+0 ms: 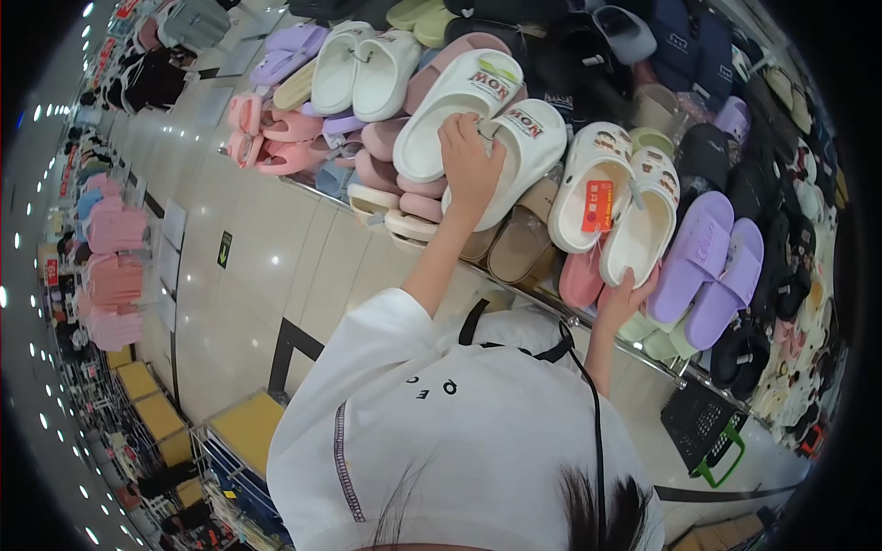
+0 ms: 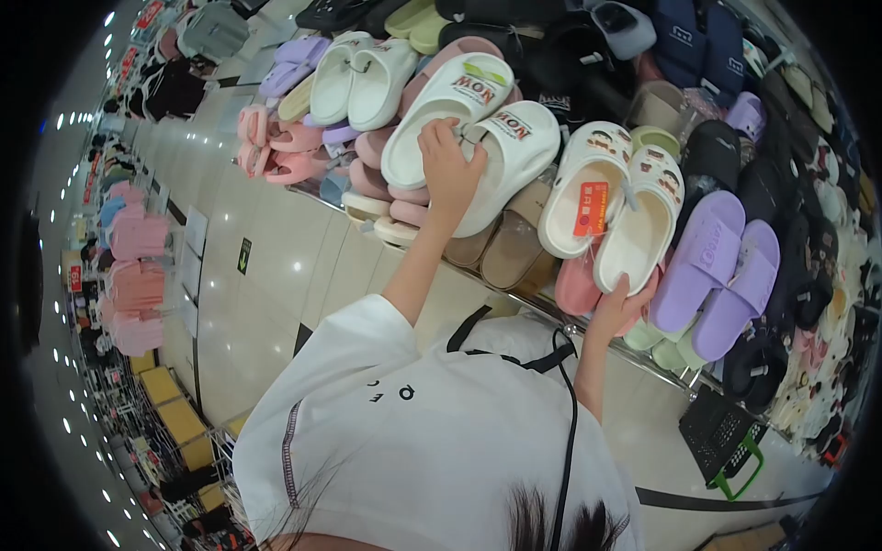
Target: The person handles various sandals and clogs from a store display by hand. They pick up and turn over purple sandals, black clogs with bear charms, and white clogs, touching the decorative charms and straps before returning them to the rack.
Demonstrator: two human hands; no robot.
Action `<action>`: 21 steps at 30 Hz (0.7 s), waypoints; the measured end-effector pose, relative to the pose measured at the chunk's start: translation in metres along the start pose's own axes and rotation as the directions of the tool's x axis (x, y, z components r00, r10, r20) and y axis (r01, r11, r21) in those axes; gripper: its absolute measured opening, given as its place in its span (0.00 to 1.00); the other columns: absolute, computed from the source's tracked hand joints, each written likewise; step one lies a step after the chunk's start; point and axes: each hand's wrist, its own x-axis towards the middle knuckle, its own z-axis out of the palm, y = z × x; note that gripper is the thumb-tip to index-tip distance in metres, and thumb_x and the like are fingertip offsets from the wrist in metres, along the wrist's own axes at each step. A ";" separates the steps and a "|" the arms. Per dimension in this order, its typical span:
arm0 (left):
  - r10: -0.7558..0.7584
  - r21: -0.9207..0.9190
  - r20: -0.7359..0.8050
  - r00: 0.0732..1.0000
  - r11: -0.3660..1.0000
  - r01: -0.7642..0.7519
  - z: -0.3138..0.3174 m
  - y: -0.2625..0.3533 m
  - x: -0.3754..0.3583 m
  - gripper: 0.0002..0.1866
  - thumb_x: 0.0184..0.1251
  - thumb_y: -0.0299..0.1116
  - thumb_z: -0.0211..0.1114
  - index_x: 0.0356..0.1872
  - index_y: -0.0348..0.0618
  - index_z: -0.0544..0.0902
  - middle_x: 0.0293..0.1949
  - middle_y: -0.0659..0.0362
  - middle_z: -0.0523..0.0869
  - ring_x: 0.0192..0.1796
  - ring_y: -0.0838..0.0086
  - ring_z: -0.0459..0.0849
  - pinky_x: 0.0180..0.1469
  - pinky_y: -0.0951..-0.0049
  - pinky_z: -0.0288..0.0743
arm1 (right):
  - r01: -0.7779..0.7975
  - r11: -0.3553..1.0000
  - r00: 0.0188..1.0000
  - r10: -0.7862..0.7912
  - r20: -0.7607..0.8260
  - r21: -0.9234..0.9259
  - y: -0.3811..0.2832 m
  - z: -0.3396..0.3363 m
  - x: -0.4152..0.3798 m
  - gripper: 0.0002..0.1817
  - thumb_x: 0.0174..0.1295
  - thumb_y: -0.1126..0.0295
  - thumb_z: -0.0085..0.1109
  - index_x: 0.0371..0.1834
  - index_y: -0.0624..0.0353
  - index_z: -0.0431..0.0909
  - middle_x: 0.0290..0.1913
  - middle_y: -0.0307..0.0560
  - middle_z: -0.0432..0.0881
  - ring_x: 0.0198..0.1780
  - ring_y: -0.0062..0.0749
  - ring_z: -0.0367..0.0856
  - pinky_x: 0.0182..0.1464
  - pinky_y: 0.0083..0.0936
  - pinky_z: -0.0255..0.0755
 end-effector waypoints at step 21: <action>-0.159 -0.305 0.043 0.986 0.938 0.165 0.000 -0.018 0.024 0.11 0.45 0.23 0.65 0.35 0.37 0.82 0.37 0.51 0.83 0.41 0.57 0.81 0.44 0.64 0.74 | 0.498 0.861 0.862 -0.505 -0.053 -0.102 -0.039 0.009 0.013 0.12 0.61 0.80 0.49 0.48 0.65 0.69 0.52 0.52 0.69 0.57 0.39 0.68 0.61 0.34 0.61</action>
